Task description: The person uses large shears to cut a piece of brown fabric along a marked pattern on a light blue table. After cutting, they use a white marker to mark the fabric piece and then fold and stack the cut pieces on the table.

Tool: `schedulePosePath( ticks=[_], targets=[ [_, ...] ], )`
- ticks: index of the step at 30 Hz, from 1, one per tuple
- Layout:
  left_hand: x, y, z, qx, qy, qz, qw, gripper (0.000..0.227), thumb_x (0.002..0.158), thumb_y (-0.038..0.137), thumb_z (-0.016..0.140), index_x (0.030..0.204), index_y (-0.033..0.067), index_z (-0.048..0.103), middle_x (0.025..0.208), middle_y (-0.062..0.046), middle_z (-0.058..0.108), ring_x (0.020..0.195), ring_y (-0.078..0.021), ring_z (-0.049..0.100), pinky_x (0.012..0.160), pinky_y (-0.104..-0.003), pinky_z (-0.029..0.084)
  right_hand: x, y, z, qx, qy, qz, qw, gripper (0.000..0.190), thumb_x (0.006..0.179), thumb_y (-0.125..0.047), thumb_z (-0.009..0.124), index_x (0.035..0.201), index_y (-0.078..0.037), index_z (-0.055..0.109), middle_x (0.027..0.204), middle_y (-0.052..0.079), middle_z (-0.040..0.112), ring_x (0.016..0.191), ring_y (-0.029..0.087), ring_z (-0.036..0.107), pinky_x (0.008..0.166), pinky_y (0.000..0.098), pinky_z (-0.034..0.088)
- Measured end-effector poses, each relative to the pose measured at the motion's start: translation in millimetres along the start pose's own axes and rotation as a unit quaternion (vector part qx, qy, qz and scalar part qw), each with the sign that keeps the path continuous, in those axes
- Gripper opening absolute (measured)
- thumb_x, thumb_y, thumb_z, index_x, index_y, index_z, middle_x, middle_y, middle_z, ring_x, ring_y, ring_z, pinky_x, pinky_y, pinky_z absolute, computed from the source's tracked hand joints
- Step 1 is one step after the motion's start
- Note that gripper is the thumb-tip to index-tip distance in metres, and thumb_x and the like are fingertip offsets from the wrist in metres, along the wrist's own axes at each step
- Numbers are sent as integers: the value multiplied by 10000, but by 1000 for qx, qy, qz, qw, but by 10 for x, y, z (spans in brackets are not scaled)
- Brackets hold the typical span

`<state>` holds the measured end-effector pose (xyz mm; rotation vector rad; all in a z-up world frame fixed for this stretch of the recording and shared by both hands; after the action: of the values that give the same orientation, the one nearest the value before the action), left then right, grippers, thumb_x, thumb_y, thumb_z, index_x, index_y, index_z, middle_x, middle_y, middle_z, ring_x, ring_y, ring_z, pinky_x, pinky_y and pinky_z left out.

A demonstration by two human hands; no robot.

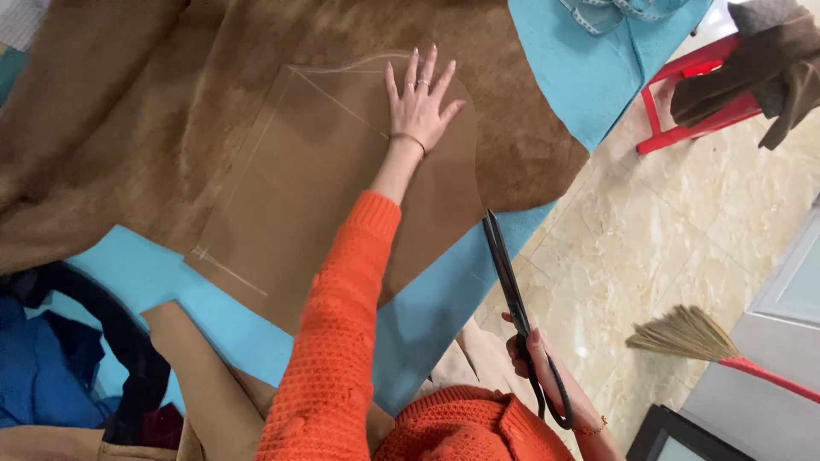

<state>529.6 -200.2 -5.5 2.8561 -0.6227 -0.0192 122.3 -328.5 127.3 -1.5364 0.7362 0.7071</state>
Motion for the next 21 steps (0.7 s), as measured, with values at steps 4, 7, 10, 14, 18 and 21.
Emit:
schedulePosePath(
  ticks=[4, 7, 10, 14, 18, 21],
  targets=[
    [-855, 493, -250, 8, 44, 1, 999, 742, 1046, 609, 573, 1641, 315, 242, 1706, -41, 119, 1574, -309, 90, 1231, -678, 67, 43, 9, 12, 14, -1, -4, 1000, 957, 818, -754, 258, 1486, -104, 476, 711, 18, 335, 578, 116, 248, 525, 281, 259],
    [-1632, 852, -270, 16, 44, -14, 999, 751, 959, 592, 552, 1580, 200, 396, 1680, -121, 240, 1560, -358, 140, 1224, -692, 97, 67, 2, 26, 10, 1, -7, 1000, 971, 812, -760, 263, 1494, -97, 461, 714, 15, 341, 585, 118, 255, 538, 286, 268],
    [-2213, 1097, -347, 1, -5, 11, 1000, 822, 871, 595, 627, 1569, 233, 390, 1678, -90, 273, 1563, -352, 163, 1218, -697, 107, 138, 68, 15, 41, -9, -15, 999, 958, 828, -749, 283, 1499, -85, 446, 724, 8, 327, 582, 105, 240, 517, 273, 251],
    [-2592, 1223, -396, -30, 44, 31, 998, 803, 856, 541, 727, 1501, 134, 477, 1670, -116, 272, 1546, -365, 224, 1192, -706, 211, 212, 113, -16, 44, -16, -35, 998, 914, 849, -737, 279, 1469, -89, 454, 738, 12, 331, 595, 104, 247, 517, 265, 257],
    [-2619, 1216, -205, -35, 41, 47, 997, 709, 955, 540, 603, 1540, 170, 449, 1695, -120, 195, 1567, -348, 184, 1188, -721, 201, 168, -38, -15, 40, -25, -36, 998, 901, 863, -717, 284, 1489, -90, 448, 729, 2, 295, 609, 106, 238, 541, 259, 253],
    [-2566, 1209, -243, -30, 50, 62, 996, 685, 991, 537, 559, 1539, 138, 462, 1697, -63, 213, 1569, -280, 196, 1180, -727, 220, 162, -112, -30, -4, -15, -44, 999, 892, 870, -718, 262, 1468, -92, 476, 707, -10, 275, 616, 110, 223, 564, 260, 258]
  ],
)
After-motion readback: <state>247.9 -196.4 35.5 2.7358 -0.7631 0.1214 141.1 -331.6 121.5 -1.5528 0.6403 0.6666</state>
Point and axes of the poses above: each hand's wrist, its own x-axis towards the middle knuckle, its own z-axis out of the palm, y = z × x, the point moved 3 cm from there along x, towards the middle knuckle
